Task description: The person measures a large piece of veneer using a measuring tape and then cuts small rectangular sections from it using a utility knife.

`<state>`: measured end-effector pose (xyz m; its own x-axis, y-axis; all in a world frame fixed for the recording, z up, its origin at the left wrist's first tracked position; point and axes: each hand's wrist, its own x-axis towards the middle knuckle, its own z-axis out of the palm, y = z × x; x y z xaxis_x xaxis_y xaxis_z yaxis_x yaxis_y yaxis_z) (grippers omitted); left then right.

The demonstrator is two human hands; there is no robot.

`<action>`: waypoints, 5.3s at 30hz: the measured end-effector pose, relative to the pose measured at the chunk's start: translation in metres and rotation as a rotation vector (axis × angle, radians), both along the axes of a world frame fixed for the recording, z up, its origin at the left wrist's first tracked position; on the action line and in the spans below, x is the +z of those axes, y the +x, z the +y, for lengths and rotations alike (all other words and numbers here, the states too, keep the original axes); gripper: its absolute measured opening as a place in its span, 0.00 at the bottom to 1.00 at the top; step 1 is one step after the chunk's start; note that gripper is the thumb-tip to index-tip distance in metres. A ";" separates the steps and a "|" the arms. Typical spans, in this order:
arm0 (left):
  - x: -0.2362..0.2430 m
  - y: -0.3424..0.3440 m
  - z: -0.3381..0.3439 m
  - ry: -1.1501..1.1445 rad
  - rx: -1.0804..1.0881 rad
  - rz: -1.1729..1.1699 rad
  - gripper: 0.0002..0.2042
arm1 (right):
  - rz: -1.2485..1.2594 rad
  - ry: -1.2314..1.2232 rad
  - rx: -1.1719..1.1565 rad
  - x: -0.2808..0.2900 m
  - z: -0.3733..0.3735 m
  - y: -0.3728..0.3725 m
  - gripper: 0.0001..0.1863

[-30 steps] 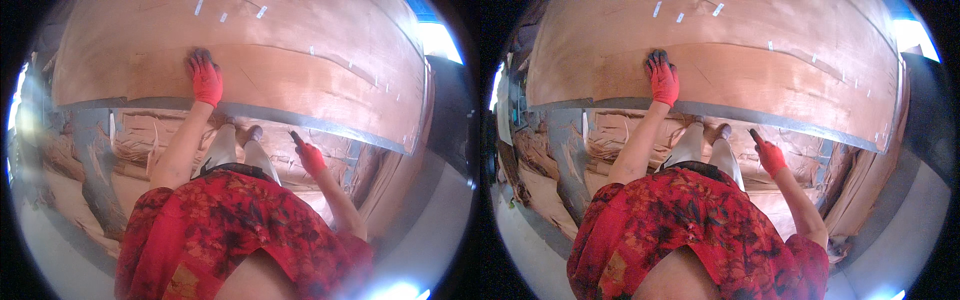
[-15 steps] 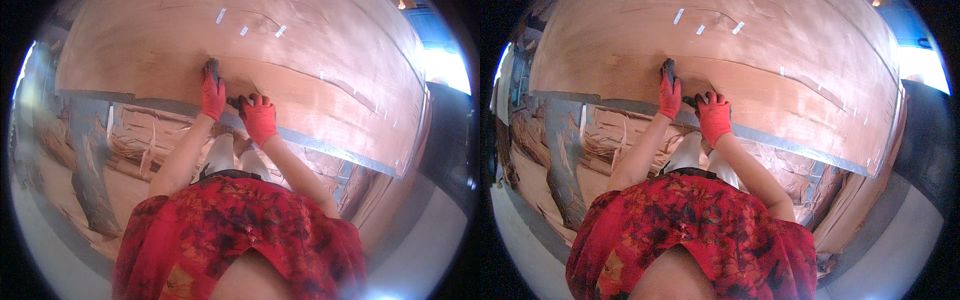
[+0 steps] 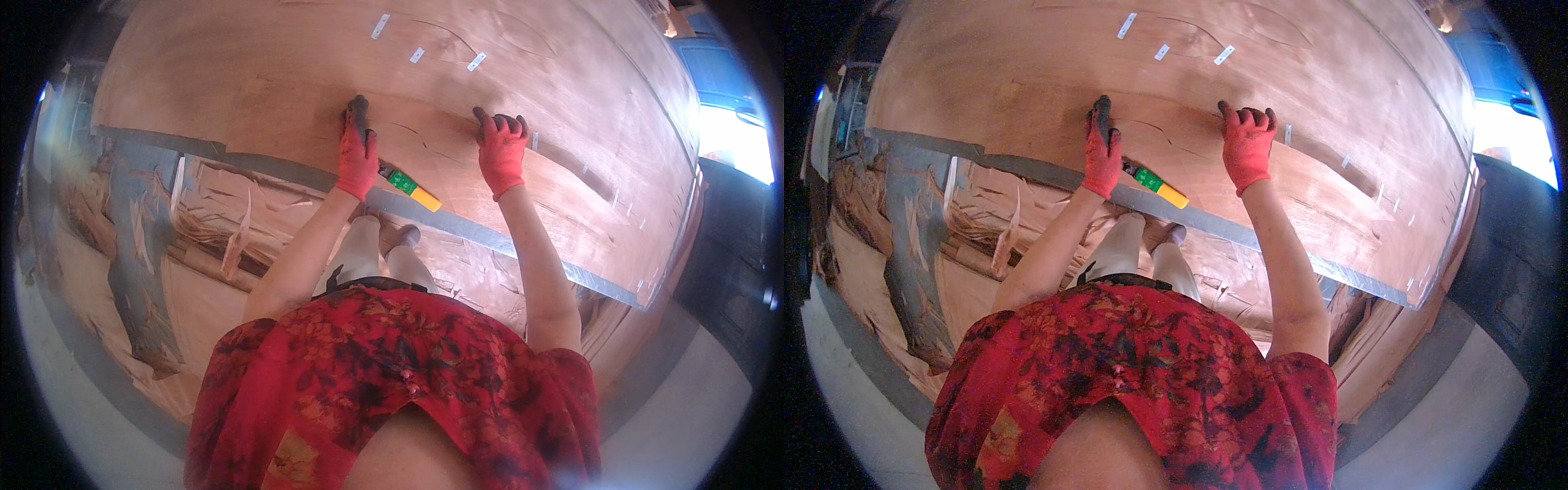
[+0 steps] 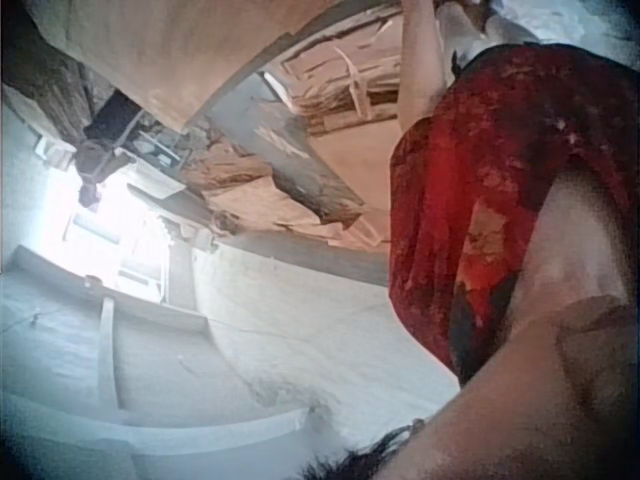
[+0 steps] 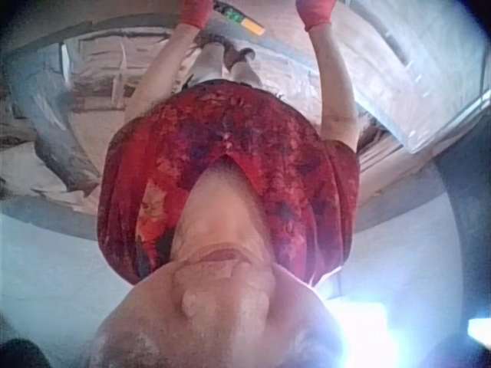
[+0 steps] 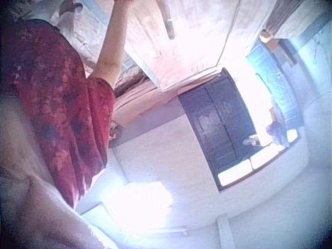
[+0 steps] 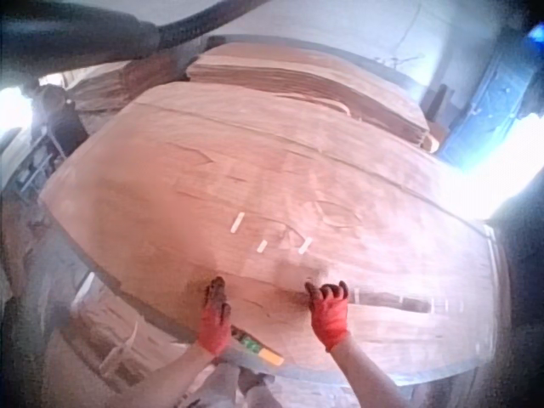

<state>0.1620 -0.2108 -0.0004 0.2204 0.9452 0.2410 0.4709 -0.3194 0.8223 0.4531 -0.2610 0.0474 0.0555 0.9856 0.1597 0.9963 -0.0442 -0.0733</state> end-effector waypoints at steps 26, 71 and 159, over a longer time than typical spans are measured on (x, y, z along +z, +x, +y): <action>0.029 -0.002 -0.049 0.219 -0.313 0.515 0.26 | 0.215 0.074 0.129 0.062 0.024 -0.015 0.09; 0.039 0.000 -0.037 0.085 -0.409 0.556 0.27 | 0.235 0.318 -0.312 0.056 -0.077 0.080 0.23; 0.077 1.108 -0.763 0.019 0.266 0.432 0.21 | 0.578 -0.534 -0.605 -0.123 -0.771 1.394 0.22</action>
